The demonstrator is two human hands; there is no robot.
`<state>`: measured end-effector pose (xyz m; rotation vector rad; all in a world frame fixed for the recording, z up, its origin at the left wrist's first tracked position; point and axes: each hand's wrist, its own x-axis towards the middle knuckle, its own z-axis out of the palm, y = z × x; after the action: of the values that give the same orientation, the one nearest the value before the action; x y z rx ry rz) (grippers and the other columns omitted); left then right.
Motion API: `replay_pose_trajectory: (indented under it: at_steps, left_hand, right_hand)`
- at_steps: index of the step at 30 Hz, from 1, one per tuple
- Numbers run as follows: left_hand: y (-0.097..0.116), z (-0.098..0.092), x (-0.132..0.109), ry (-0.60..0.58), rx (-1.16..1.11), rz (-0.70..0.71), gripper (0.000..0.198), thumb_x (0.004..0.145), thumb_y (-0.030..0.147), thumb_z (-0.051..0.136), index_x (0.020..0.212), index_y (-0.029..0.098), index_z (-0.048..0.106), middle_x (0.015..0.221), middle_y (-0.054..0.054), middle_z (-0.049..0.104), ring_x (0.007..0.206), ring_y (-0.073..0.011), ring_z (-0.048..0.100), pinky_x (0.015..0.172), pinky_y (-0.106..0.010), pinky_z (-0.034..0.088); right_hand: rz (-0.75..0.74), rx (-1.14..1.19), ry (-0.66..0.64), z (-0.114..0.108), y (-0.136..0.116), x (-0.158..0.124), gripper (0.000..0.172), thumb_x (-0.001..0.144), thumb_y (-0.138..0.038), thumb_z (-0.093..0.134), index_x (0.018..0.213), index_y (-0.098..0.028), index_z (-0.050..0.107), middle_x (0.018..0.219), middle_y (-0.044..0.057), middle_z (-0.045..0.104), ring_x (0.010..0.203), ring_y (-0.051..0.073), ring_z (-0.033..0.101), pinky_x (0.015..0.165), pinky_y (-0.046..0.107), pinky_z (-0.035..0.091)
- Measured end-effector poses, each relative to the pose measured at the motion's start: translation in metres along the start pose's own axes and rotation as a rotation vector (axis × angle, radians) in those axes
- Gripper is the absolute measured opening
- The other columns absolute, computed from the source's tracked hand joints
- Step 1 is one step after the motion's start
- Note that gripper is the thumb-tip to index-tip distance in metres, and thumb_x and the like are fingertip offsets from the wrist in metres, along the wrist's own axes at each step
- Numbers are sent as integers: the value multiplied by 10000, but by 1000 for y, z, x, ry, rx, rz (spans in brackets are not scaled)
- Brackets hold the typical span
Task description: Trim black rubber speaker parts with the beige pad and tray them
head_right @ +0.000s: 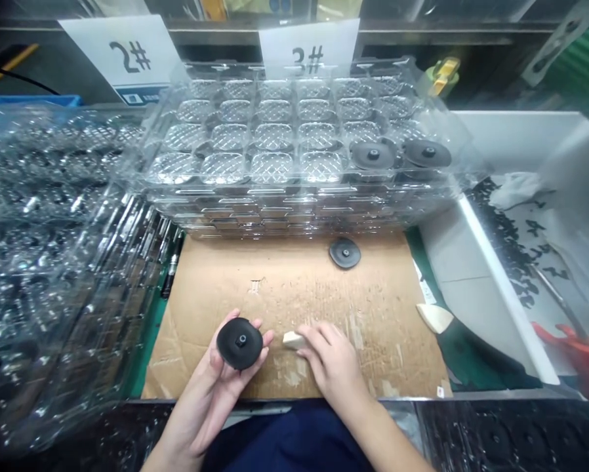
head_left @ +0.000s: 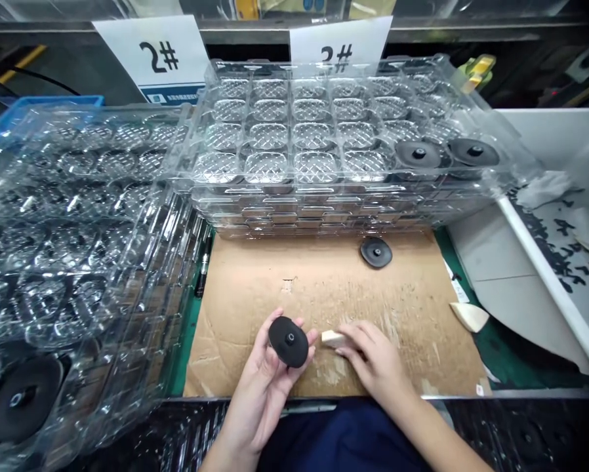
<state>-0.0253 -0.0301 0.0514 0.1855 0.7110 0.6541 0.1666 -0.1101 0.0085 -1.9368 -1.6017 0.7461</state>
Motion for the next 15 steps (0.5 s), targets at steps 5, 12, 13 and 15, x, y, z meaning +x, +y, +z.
replay_pose_trajectory:
  at_steps: [5,12,13,15]
  left_hand:
    - [-3,14,-4,56,73,45,549,713,316,677,1221,239,483,1251,-108,556,1138,-284,525,983,-378,410]
    - [-14,32,-10,84,168,-46,539,598,300,766,1103,234,591,1134,-74,637,1051,-237,585,867,-285,492]
    - [-14,34,-11,87,175,-20,541,595,296,768,1103,237,591,1118,-68,645,1025,-229,599,839,-270,505]
    - [-15,40,-12,86,183,28,544,593,291,771,1103,230,593,1062,-60,666,966,-209,624,790,-241,521]
  right_hand:
    - [-67,133,21,-25,-39,11,222,882,-224,465,1080,-244,565,889,30,602,791,152,565,692,278,478]
    - [-285,299,-115,-64,-114,14,291,881,-131,405,1134,-185,540,952,35,607,836,128,569,754,237,473]
    - [-268,280,-177,-66,-117,15,274,883,-130,406,1100,-195,561,921,24,609,814,124,570,739,234,473]
    - [-268,247,-115,-65,-118,17,276,889,-140,398,1099,-190,571,899,29,604,798,129,568,730,246,474]
